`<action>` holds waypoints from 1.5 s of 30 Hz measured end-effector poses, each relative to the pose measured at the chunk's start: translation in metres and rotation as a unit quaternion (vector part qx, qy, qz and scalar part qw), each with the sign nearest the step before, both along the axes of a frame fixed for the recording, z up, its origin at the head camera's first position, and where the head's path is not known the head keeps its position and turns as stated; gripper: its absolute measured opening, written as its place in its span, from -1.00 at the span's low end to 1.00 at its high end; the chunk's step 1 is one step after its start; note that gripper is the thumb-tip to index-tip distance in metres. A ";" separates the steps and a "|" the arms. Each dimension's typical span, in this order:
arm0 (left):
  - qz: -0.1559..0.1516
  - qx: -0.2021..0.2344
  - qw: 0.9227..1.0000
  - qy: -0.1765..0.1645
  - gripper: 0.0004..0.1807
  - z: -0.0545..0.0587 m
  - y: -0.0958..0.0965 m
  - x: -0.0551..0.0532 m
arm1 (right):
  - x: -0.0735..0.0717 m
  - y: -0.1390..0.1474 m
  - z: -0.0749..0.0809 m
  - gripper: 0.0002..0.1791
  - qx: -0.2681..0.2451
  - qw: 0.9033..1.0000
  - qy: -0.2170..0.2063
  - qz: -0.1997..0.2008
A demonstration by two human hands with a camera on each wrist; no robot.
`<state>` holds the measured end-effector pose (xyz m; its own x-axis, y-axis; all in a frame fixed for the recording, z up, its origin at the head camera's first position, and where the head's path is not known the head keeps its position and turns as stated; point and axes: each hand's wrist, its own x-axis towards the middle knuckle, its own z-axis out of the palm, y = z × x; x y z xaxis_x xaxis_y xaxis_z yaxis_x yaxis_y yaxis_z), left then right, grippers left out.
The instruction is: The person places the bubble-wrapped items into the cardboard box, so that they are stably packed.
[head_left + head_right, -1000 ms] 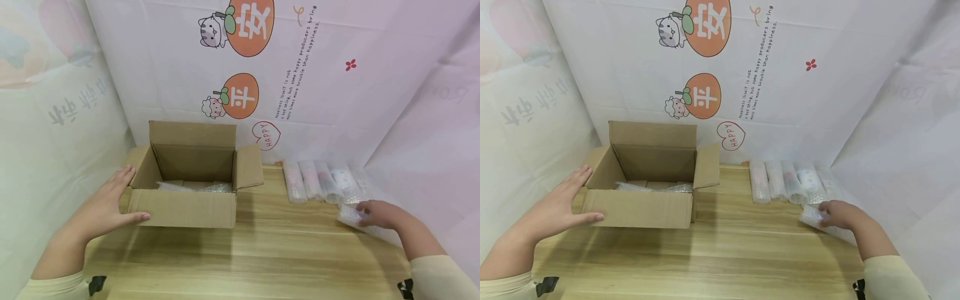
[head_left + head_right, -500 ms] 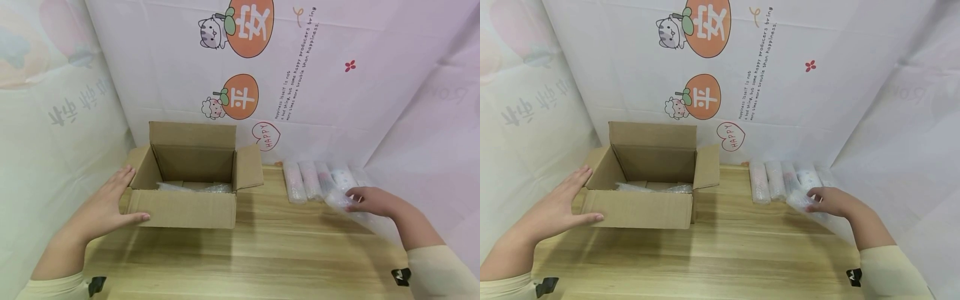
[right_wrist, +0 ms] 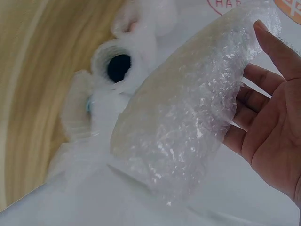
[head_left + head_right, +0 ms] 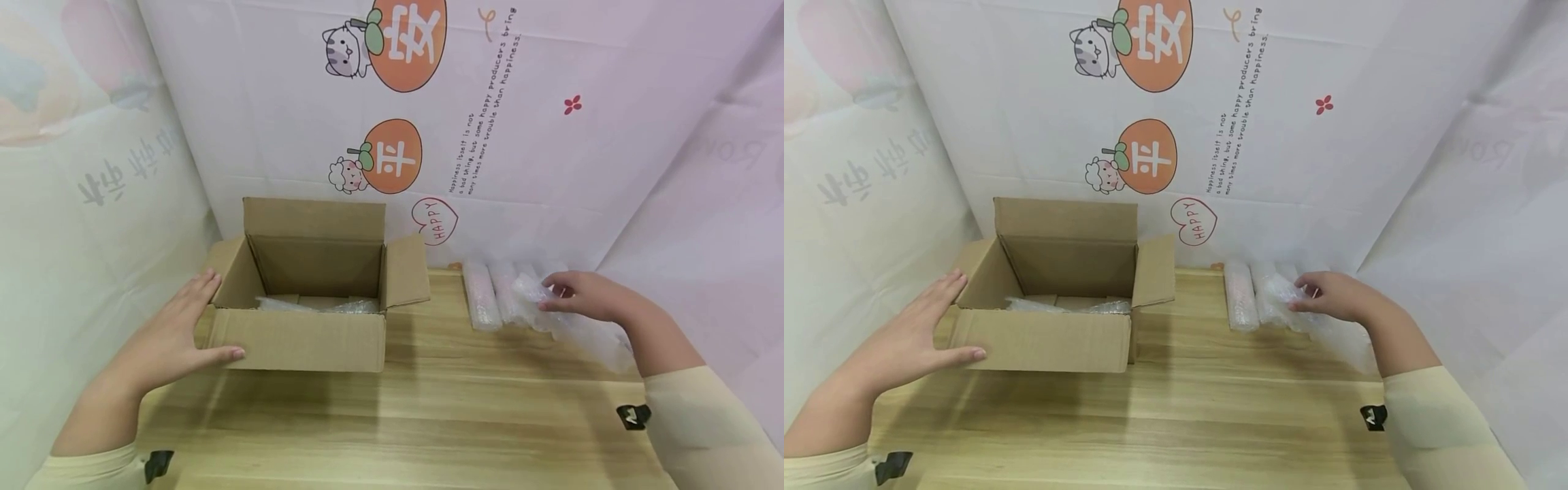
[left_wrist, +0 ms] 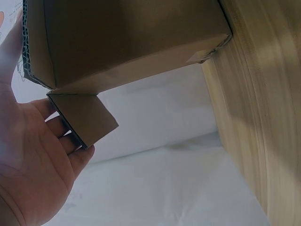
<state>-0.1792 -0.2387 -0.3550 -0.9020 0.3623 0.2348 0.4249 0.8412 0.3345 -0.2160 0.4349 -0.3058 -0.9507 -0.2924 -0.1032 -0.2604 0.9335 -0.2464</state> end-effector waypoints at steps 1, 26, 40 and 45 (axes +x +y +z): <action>0.000 0.000 1.000 0.000 0.31 0.000 0.000 0.000 | -0.002 -0.003 0.003 -0.26 0.000 1.000 0.003 0.002; -0.001 -0.002 1.000 -0.005 0.31 -0.001 -0.001 -0.001 | -0.042 -0.094 0.076 -0.41 -0.020 0.995 0.071 0.062; 0.000 -0.003 1.000 -0.006 0.32 0.001 0.000 -0.001 | -0.059 -0.145 0.107 -0.45 -0.025 0.991 0.079 0.106; 0.000 -0.001 1.000 -0.005 0.32 0.001 0.000 -0.001 | -0.060 -0.164 0.119 -0.44 -0.022 0.989 0.081 0.123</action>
<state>-0.1802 -0.2387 -0.3545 -0.9046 0.3623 0.2248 0.4211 0.8419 0.3374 -0.2761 0.2713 -0.1870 -0.8538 -0.5169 0.0616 -0.5166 0.8270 -0.2218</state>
